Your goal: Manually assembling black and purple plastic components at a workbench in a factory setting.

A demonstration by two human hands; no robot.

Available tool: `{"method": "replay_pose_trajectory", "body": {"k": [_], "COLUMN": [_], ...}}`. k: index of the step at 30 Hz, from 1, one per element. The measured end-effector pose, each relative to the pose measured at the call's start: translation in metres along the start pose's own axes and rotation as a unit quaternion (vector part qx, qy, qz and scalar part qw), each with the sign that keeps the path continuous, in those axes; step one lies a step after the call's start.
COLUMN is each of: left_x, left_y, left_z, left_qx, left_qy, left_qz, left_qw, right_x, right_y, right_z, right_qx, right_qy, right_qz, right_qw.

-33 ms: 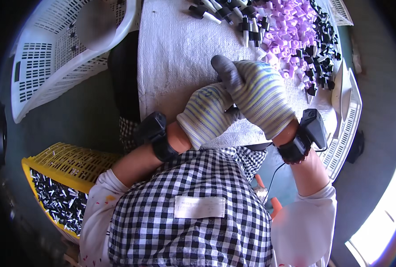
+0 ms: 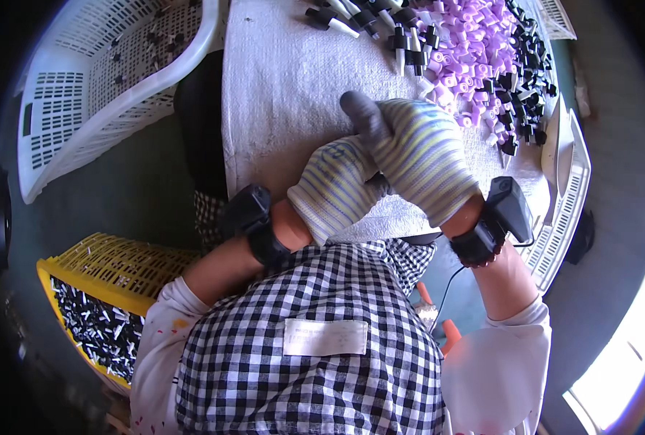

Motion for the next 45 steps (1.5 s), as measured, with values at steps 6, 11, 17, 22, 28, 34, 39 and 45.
{"method": "replay_pose_trajectory", "body": {"k": [6, 11, 17, 22, 28, 34, 39, 45], "left_x": [-0.006, -0.003, -0.002, -0.042, -0.238, -0.270, -0.105, -0.024], "left_y": [0.003, 0.001, -0.008, -0.027, 0.050, 0.053, 0.038, 0.003], "left_z": [-0.007, -0.007, 0.016, 0.015, 0.004, -0.004, 0.070, 0.153], "left_qx": [-0.010, -0.010, -0.110, -0.045, -0.068, -0.030, -0.008, -0.079], "left_qy": [-0.003, -0.001, 0.082, 0.005, -0.246, -0.316, -0.079, 0.051], "left_qz": [-0.008, -0.005, -0.023, 0.059, 0.326, 0.505, 0.222, 0.454], "left_qw": [1.000, 1.000, 0.990, 0.997, 0.910, 0.803, 0.972, 0.886], "right_x": [0.003, 0.009, -0.003, -0.058, -0.026, -0.018, -0.020, -0.013], "right_y": [0.010, -0.001, -0.030, -0.078, -0.132, -0.117, -0.124, -0.133], "right_z": [0.002, 0.004, 0.014, -0.021, -0.047, -0.025, -0.010, -0.018], "right_qx": [-0.028, 0.027, -0.098, -0.205, -0.098, -0.135, -0.136, -0.111], "right_qy": [-0.029, -0.024, -0.134, -0.354, -0.340, -0.348, -0.312, -0.301], "right_qz": [-0.071, -0.019, 0.196, 0.190, 0.220, -0.129, -0.092, -0.011], "right_qw": [0.997, 0.999, 0.967, 0.892, 0.909, 0.918, 0.936, 0.947]}}
Point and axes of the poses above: each hand's wrist, its own z-axis towards the middle knuckle, its own x-axis out of the palm, y = z × x, the point moved 3 cm from there along z, towards the middle knuckle
